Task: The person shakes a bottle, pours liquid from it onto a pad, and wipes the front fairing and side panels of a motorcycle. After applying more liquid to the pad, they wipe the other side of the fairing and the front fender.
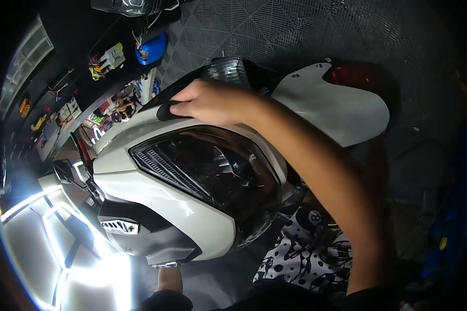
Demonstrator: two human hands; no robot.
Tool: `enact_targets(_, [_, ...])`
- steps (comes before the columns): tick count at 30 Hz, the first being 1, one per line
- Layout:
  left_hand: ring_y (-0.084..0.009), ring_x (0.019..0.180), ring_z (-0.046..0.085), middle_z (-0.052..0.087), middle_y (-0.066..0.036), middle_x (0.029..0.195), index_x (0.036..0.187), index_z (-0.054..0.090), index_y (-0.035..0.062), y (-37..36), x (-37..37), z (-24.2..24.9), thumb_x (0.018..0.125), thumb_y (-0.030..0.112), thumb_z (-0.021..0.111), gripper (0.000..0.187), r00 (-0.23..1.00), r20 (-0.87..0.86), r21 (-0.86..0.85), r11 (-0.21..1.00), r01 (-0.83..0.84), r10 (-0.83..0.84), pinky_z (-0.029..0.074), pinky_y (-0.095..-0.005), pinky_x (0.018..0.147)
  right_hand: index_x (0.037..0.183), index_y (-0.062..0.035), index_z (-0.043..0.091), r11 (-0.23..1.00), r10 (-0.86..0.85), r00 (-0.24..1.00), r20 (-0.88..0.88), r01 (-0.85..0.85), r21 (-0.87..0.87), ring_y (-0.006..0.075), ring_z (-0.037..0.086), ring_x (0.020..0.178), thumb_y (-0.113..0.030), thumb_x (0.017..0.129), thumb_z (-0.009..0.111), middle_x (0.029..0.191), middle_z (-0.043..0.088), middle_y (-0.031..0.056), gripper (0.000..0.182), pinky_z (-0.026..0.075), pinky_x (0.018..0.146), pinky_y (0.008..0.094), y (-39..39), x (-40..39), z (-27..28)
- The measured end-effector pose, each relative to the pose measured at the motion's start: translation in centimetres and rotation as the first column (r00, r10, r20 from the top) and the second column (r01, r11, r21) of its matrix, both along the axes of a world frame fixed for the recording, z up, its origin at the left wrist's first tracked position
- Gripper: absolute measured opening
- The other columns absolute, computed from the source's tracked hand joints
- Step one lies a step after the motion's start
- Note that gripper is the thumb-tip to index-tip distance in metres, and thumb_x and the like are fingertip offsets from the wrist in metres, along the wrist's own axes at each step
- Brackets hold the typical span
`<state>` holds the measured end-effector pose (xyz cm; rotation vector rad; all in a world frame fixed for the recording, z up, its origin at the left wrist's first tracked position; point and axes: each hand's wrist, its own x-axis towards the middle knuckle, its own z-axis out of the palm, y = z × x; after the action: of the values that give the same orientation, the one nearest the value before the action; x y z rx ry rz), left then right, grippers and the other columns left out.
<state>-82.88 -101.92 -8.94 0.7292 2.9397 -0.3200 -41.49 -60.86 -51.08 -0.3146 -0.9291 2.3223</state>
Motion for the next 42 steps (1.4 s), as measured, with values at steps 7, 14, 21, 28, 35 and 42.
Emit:
enact_targets(7, [-0.0428,0.091,0.066,0.066,-0.028,0.105,0.112,0.06,-0.0111,-1.1,-0.8,-0.3,0.078,-0.005,0.051,0.035,0.999,-0.024,-0.021,0.999,0.035,-0.036,0.054,-0.0466,0.082,0.14,-0.007,0.063,0.988,-0.001,0.921,0.389,-0.058,0.141,0.0142,0.066,0.074,-0.019,0.105,0.058,0.092,0.075,0.011,0.037,0.052,0.074,0.0316,-5.3,11.9,-0.6])
enact_targets(14, [-0.0439,0.091,0.066,0.066,-0.029,0.105,0.112,0.06,-0.0114,-3.9,-2.1,-1.4,0.078,-0.005,0.052,0.036,0.994,-0.04,-0.075,0.992,0.099,-0.102,0.053,-0.0472,0.083,0.147,-0.0017,0.054,0.97,-0.162,0.935,0.314,0.094,0.222,0.0235,0.047,0.145,-0.011,0.105,0.051,0.152,0.055,0.0143,0.043,0.036,0.12,0.0359,-7.1,12.3,0.7])
enact_targets(21, [-0.0451,0.091,0.065,0.066,-0.029,0.104,0.112,0.06,-0.0118,-8.3,-2.6,-4.4,0.077,-0.005,0.052,0.036,0.982,-0.083,-0.081,0.983,0.163,-0.17,0.052,-0.0477,0.085,0.148,-0.0051,0.054,0.98,0.143,0.964,0.226,-0.169,0.103,0.0236,0.06,0.132,-0.009,0.105,0.048,0.145,0.062,0.0132,0.044,0.044,0.113,0.0348,4.9,5.0,3.8])
enact_targets(28, [-0.0462,0.091,0.064,0.066,-0.03,0.104,0.112,0.06,-0.0121,-10.1,-2.9,-6.8,0.077,-0.004,0.052,0.037,0.968,-0.115,-0.031,0.975,0.22,-0.222,0.052,-0.0483,0.086,0.141,-0.0041,0.062,0.833,-0.035,0.957,0.287,-0.131,0.537,0.0176,0.069,0.114,-0.012,0.104,0.054,0.134,0.07,0.0132,0.038,0.052,0.1,0.0307,8.7,1.4,11.0])
enact_targets(35, [-0.0524,0.095,0.057,0.063,-0.033,0.1,0.112,0.059,-0.0153,-10.8,-4.0,-8.2,0.071,0.001,0.056,0.044,0.968,-0.04,0.048,0.967,0.251,-0.249,0.046,-0.0508,0.094,0.14,-0.0036,0.061,0.958,0.115,0.801,0.587,-0.245,0.147,0.0197,0.065,0.124,-0.014,0.105,0.053,0.138,0.067,0.012,0.038,0.046,0.109,0.0307,7.1,6.6,6.7])
enact_targets(42, [-0.0468,0.126,0.045,0.05,-0.032,0.127,0.127,0.048,-0.0118,-12.5,-4.9,-8.8,0.066,0.002,0.062,0.064,1.0,0.012,0.001,1.0,0.007,-0.007,0.036,-0.0489,0.109,0.132,-0.0007,0.067,0.691,-0.264,0.926,0.269,-0.013,0.722,0.0314,0.054,0.137,0.002,0.093,0.061,0.139,0.064,0.0169,0.04,0.04,0.119,0.0426,3.5,4.5,16.4])
